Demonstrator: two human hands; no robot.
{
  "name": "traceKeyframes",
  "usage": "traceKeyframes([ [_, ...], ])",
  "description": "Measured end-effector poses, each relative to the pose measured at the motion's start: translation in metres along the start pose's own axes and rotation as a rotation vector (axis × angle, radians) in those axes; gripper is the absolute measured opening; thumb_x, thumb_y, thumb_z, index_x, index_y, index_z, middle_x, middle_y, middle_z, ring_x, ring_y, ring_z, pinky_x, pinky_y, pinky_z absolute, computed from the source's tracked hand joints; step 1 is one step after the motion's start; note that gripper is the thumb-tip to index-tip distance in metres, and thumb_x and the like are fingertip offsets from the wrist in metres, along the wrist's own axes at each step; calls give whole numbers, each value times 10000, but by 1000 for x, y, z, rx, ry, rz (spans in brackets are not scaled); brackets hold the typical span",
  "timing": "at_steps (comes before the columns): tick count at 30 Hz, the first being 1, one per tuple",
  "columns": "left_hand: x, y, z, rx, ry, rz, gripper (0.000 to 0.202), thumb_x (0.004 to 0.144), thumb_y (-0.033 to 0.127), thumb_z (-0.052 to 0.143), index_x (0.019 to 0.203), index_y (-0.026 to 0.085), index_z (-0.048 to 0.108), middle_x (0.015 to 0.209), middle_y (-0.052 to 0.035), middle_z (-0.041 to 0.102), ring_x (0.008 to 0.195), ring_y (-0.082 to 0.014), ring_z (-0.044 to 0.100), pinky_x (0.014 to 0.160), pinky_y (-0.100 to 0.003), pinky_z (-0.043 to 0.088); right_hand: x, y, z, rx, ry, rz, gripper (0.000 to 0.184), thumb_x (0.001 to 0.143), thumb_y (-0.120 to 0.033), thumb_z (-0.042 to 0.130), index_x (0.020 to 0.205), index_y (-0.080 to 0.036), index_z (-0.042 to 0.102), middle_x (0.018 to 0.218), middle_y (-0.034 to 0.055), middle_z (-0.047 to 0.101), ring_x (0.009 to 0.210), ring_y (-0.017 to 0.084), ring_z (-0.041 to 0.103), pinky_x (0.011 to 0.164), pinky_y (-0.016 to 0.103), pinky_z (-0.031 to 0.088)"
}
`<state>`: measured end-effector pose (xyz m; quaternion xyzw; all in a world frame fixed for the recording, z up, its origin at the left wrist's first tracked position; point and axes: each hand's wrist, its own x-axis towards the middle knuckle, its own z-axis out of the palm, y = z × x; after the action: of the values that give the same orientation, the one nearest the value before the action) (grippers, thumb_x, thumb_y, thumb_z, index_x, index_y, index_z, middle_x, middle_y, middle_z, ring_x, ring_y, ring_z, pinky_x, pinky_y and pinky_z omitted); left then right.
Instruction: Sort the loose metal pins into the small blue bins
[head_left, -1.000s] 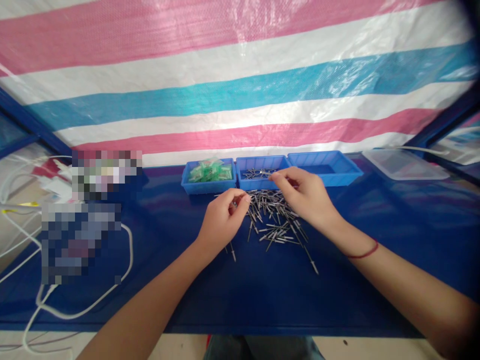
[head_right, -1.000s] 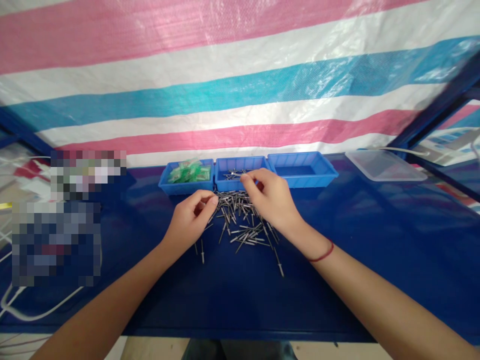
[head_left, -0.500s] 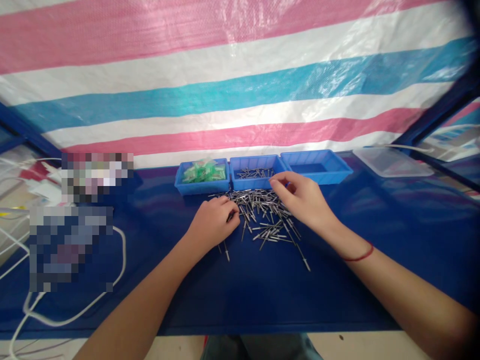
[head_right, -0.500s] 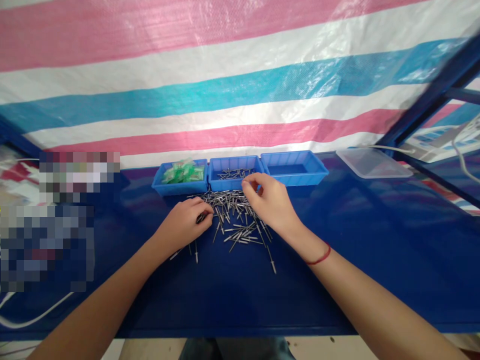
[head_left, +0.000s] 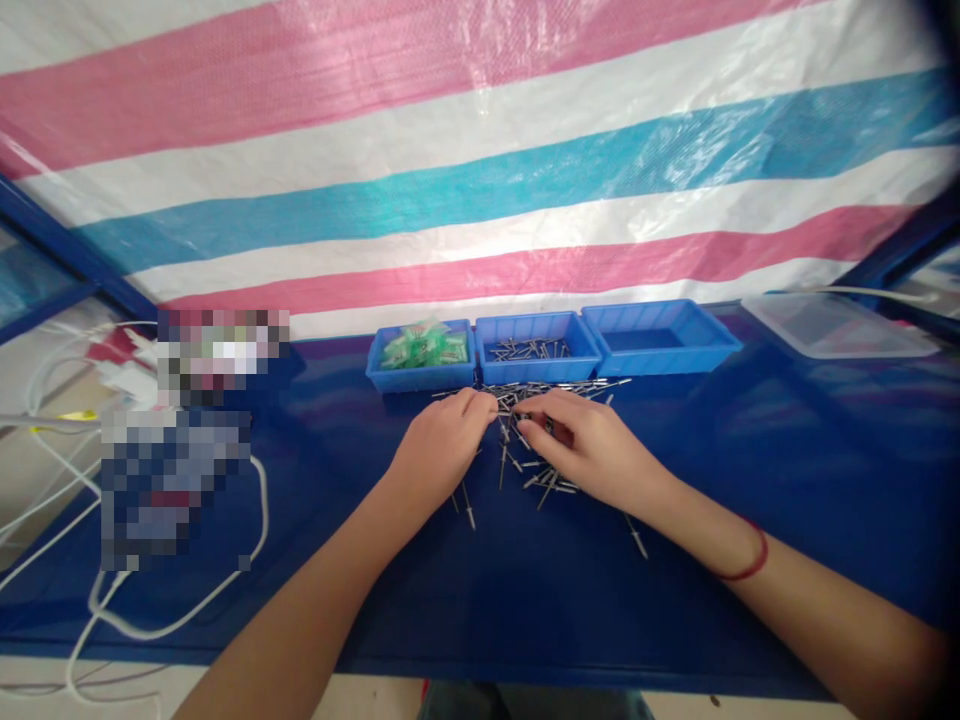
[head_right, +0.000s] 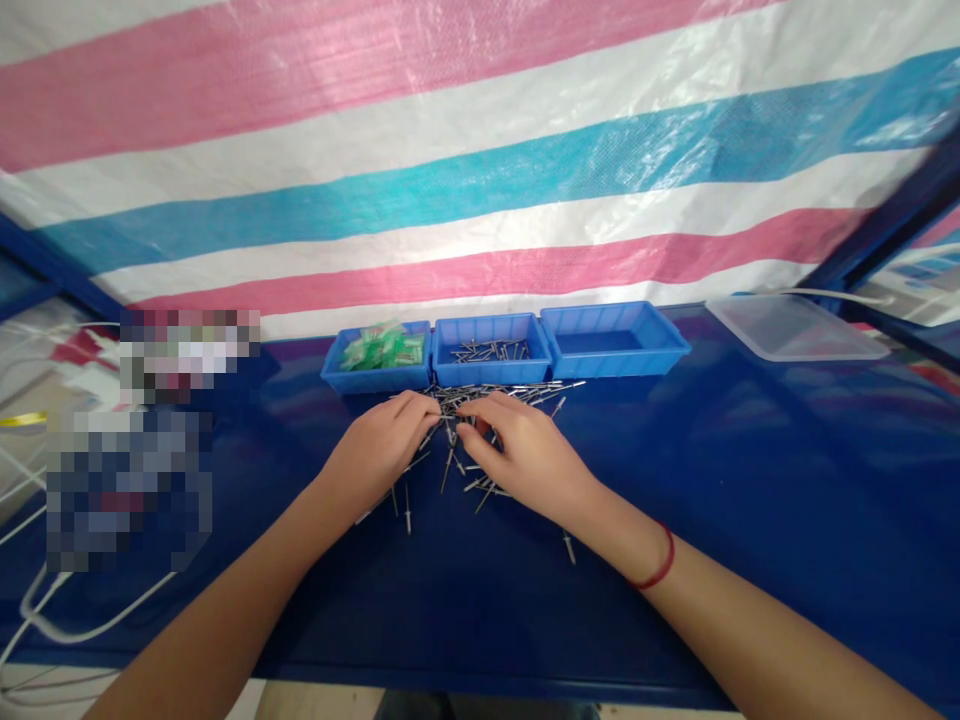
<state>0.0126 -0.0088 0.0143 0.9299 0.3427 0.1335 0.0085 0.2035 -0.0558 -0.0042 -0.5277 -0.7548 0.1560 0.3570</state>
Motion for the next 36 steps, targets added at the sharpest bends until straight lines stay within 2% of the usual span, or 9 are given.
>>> traceKeyframes([
  [2, 0, 4, -2, -107, 39, 24, 200, 975, 210, 361, 1003, 178, 556, 997, -62, 629, 965, -187, 595, 868, -308, 457, 0, -1, 2, 11, -23, -5, 251, 912, -322, 481, 1059, -196, 643, 856, 58, 637, 728, 177, 581, 658, 305, 435],
  [5, -1, 11, -4, -317, 122, 9, 164, 953, 214, 418, 983, 195, 578, 1010, -47, 653, 933, -160, 612, 856, -276, 464, 0, -4, 2, 58, -54, -44, 229, 931, -286, 450, 989, -196, 653, 845, 56, 625, 775, 178, 580, 702, 306, 434],
  [9, -1, 17, 0, -544, 241, -182, 136, 876, 248, 569, 998, 203, 609, 904, -8, 678, 735, -119, 611, 733, -235, 476, -1, -7, 1, 160, -38, -32, 222, 931, -302, 462, 886, -197, 652, 808, 49, 625, 733, 165, 562, 667, 296, 432],
  [13, 0, 18, 2, -685, 254, -269, 112, 857, 287, 596, 894, 192, 641, 812, 9, 663, 633, -97, 563, 615, -214, 445, -2, -9, 1, 246, -15, 24, 228, 911, -352, 499, 855, -201, 660, 771, 38, 625, 696, 161, 553, 633, 290, 432],
  [16, 0, 17, 1, -736, 289, -263, 117, 864, 290, 585, 889, 189, 640, 843, -1, 649, 649, -95, 550, 611, -212, 440, -2, -10, 2, 391, -6, 128, 233, 885, -395, 534, 918, -205, 665, 754, 23, 620, 662, 151, 550, 580, 272, 428],
  [21, 0, 18, 0, -781, 309, -226, 112, 876, 282, 571, 904, 192, 632, 886, -19, 629, 680, -100, 547, 626, -217, 446, 0, -12, 2, 722, -69, 328, 280, 850, -447, 562, 791, -178, 614, 531, -52, 450, 448, 83, 393, 414, 221, 312],
  [23, 0, 18, 0, -784, 306, -218, 116, 881, 280, 562, 922, 194, 628, 897, -22, 626, 678, -101, 543, 624, -218, 447, 1, -12, 2, 769, -40, 351, 272, 820, -446, 602, 806, -175, 620, 534, -53, 461, 441, 77, 394, 403, 216, 313],
  [30, 0, 18, 3, -745, 309, -199, 109, 891, 262, 556, 938, 195, 628, 911, -20, 621, 688, -96, 543, 643, -212, 449, -1, -13, -1, 686, 200, 252, 177, 761, -359, 692, 818, -196, 653, 743, 9, 629, 552, 99, 513, 487, 237, 430],
  [36, 0, 16, 5, -728, 249, -138, 146, 913, 287, 521, 959, 199, 629, 941, -45, 614, 795, -138, 573, 694, -239, 464, -7, -16, -3, 539, 211, 123, 157, 799, -369, 659, 853, -223, 649, 778, 24, 628, 673, 156, 581, 583, 291, 494],
])
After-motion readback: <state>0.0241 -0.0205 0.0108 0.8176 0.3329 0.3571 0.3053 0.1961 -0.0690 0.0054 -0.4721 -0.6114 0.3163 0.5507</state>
